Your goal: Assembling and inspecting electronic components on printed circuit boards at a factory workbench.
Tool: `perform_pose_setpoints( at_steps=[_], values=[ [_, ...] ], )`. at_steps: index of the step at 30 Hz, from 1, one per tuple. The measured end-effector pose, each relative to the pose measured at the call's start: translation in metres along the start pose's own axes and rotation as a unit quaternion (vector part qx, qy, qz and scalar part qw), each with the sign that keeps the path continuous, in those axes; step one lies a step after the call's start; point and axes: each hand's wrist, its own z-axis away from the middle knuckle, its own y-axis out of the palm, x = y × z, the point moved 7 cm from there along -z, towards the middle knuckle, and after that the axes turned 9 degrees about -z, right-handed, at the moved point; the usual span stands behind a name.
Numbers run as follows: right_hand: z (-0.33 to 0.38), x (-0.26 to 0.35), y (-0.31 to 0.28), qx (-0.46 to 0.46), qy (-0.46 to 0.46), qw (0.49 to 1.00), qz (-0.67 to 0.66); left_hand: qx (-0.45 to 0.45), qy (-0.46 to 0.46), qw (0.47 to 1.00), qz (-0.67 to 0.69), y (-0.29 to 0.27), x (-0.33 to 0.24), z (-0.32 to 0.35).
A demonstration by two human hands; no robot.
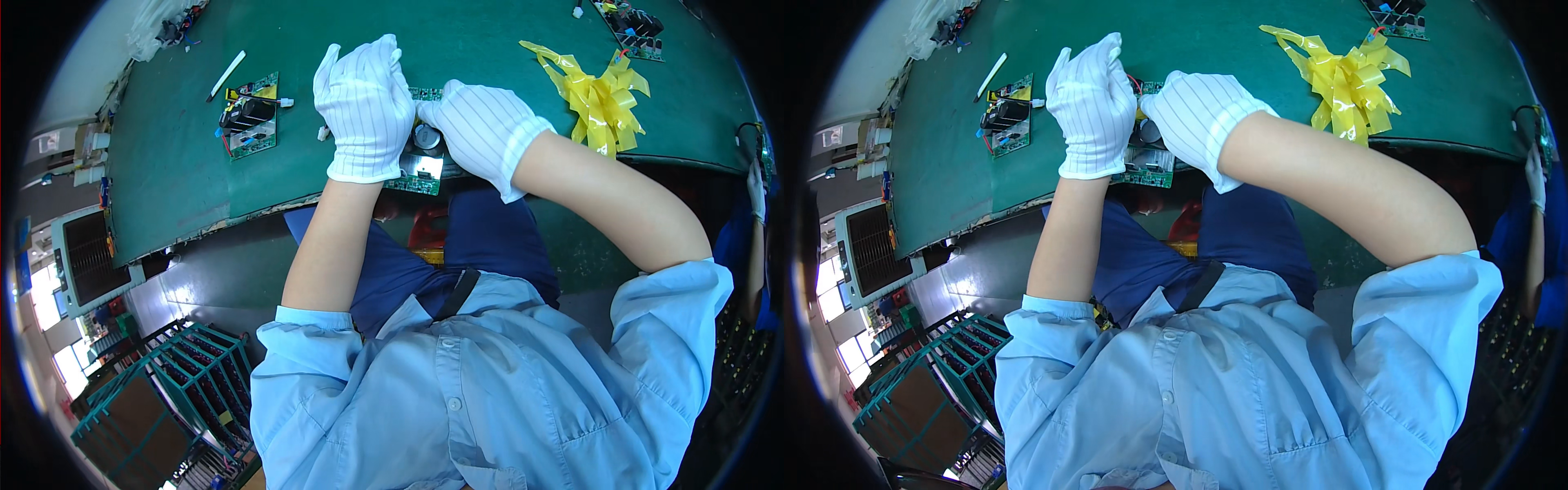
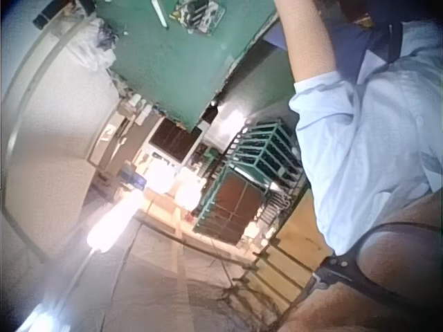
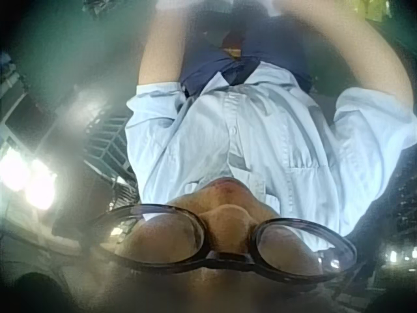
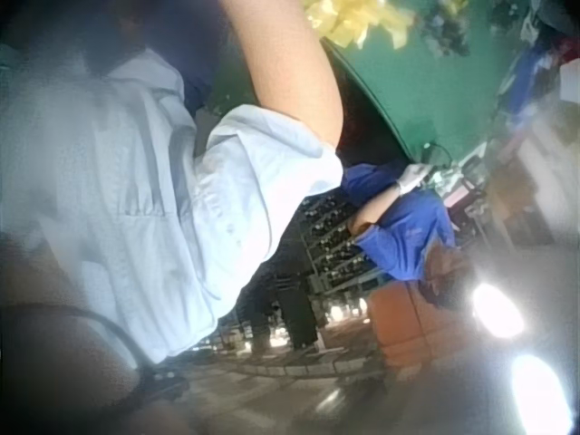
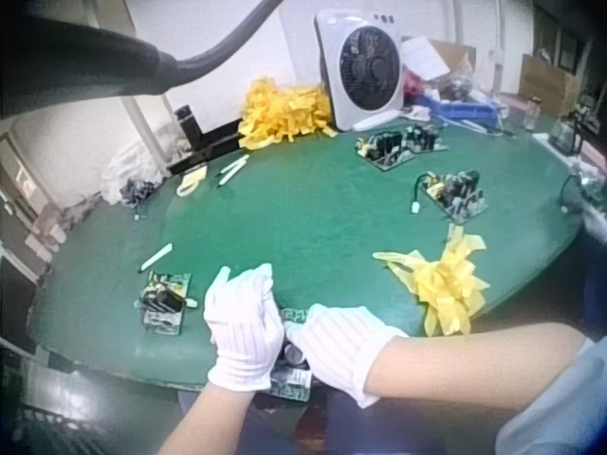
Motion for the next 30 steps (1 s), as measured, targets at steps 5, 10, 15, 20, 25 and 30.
perform_pose_setpoints(
  at_steps=[5,10,15,20,25,30],
  values=[
    [0.001,0.002,-0.006,0.053,0.026,0.998,0.018,-0.049,-0.036,0.998,-0.008,-0.002,0.007,0.004],
    [-0.010,0.008,-0.014,0.071,0.005,0.996,0.061,-0.031,-0.059,0.998,-0.023,-0.002,0.007,0.005],
    [-0.004,0.003,-0.011,0.038,-0.021,0.998,0.047,-0.085,-0.070,0.993,-0.031,-0.012,0.008,0.009],
    [-0.019,0.014,-0.022,0.106,-0.012,0.993,0.051,-0.070,-0.082,0.993,-0.044,-0.024,-0.001,-0.002],
    [-0.011,0.023,-0.046,-0.016,-0.104,0.989,0.107,-0.060,-0.108,0.992,-0.010,-0.028,-0.003,-0.010],
    [-0.001,0.023,-0.052,0.351,-0.016,0.930,0.106,-0.117,-0.118,0.983,0.083,-0.014,-0.003,-0.007]
  ],
)
